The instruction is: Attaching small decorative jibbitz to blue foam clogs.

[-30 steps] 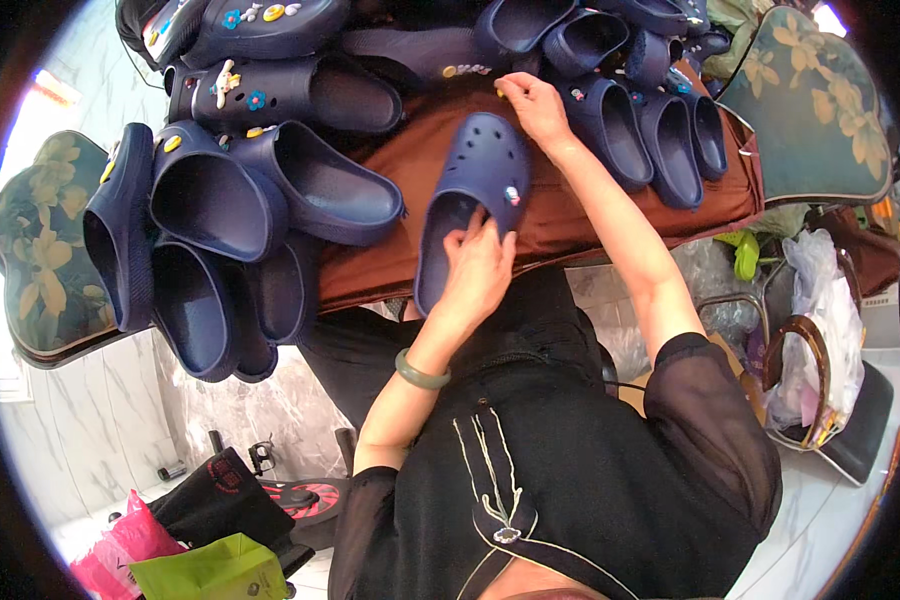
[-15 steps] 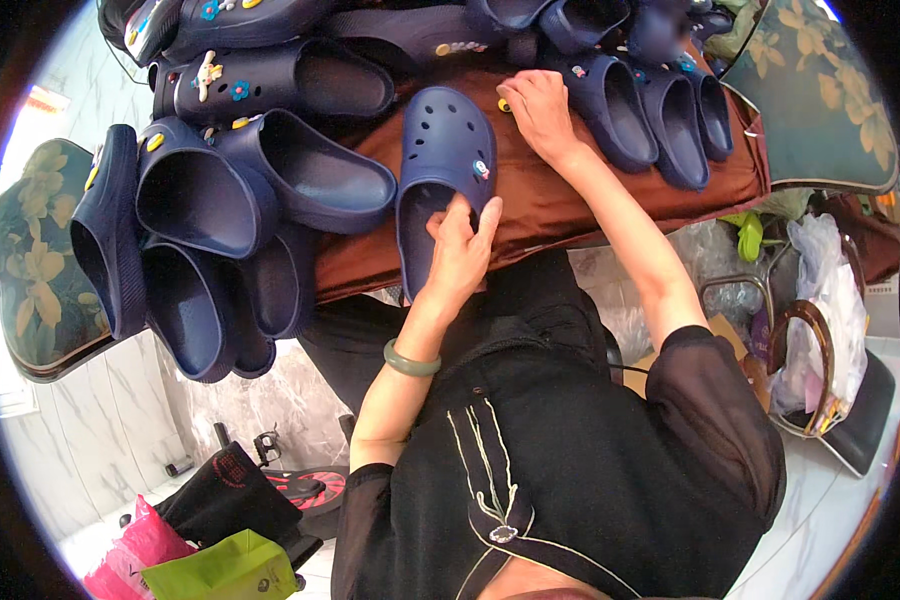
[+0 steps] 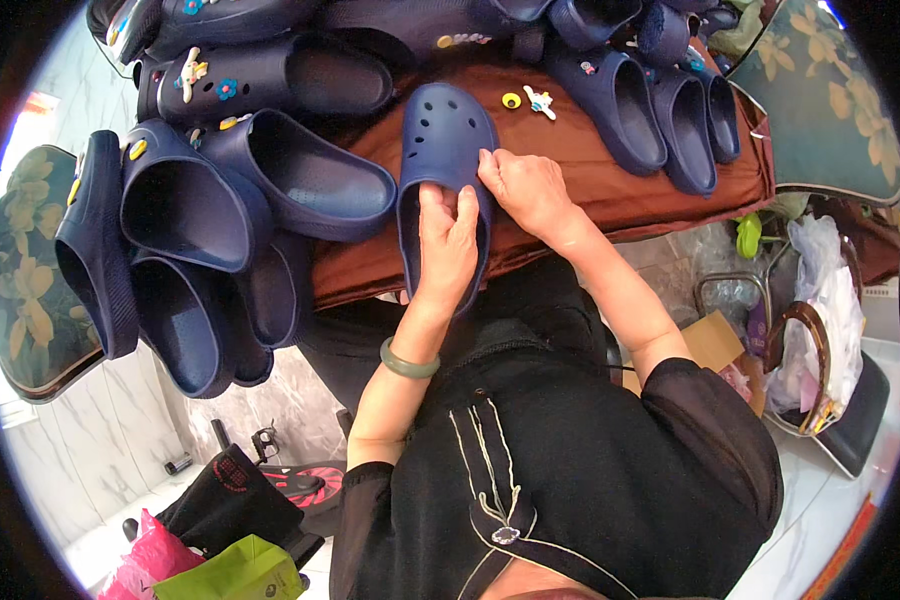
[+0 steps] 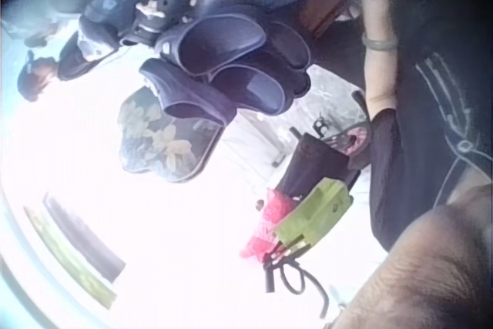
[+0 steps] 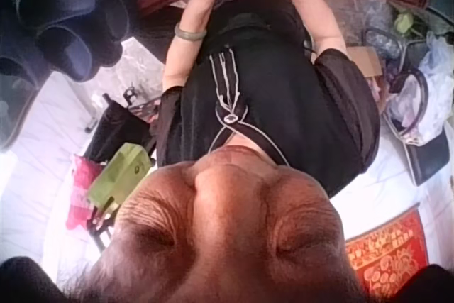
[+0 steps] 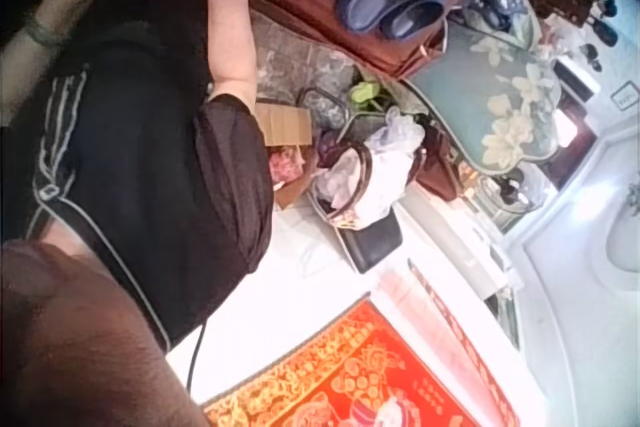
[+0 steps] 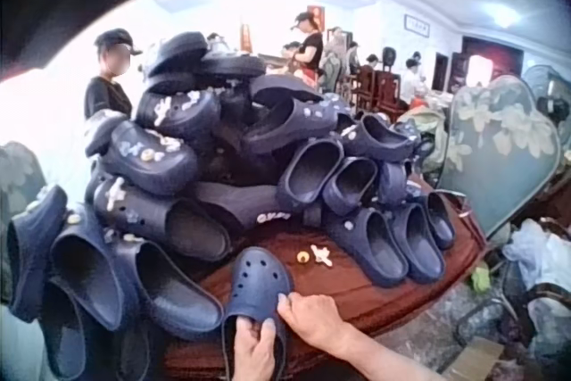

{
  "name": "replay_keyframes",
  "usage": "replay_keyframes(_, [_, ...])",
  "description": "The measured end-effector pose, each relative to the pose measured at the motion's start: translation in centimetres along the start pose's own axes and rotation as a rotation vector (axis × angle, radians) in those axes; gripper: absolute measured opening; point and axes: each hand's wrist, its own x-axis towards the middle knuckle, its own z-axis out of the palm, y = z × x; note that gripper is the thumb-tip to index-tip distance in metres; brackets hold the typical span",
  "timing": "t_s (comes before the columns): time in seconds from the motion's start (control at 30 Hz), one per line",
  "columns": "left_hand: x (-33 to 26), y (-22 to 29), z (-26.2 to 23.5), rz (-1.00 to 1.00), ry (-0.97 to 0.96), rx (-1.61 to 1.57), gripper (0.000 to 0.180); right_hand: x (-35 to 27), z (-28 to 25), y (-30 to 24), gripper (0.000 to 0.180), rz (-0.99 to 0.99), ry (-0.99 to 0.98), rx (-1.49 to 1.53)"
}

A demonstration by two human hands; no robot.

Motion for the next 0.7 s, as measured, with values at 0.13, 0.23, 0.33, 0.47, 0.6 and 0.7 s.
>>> replay_keyframes(0.13, [0.5,-0.4,-0.4,-0.031,0.009,0.004,0.035,-0.3,0.7,0.9,0.043,-0.032,0.019,0.040])
replay_keyframes(0.23, [0.5,0.0,-0.3,-0.038,-0.008,-0.042,0.034,-1.5,1.7,2.3,0.039,0.099,-0.031,0.435])
replay_keyframes(0.33, [0.8,-0.3,-0.4,-0.059,0.000,-0.010,0.032,-2.4,2.3,2.5,0.044,-0.011,0.134,0.550])
replay_keyframes(0.47, [0.8,0.3,-0.4,-0.014,-0.003,0.207,0.033,-1.1,1.2,4.4,0.024,-0.062,0.307,0.442])
replay_keyframes(0.6, [1.3,-0.3,-1.2,-0.035,-0.071,0.205,0.036,1.2,-0.8,8.3,0.015,-0.326,0.565,-0.131])
replay_keyframes(0.7, [1.6,-0.1,-1.2,-0.056,-0.093,0.258,0.039,1.4,-0.1,9.1,0.016,-0.519,0.354,-0.214])
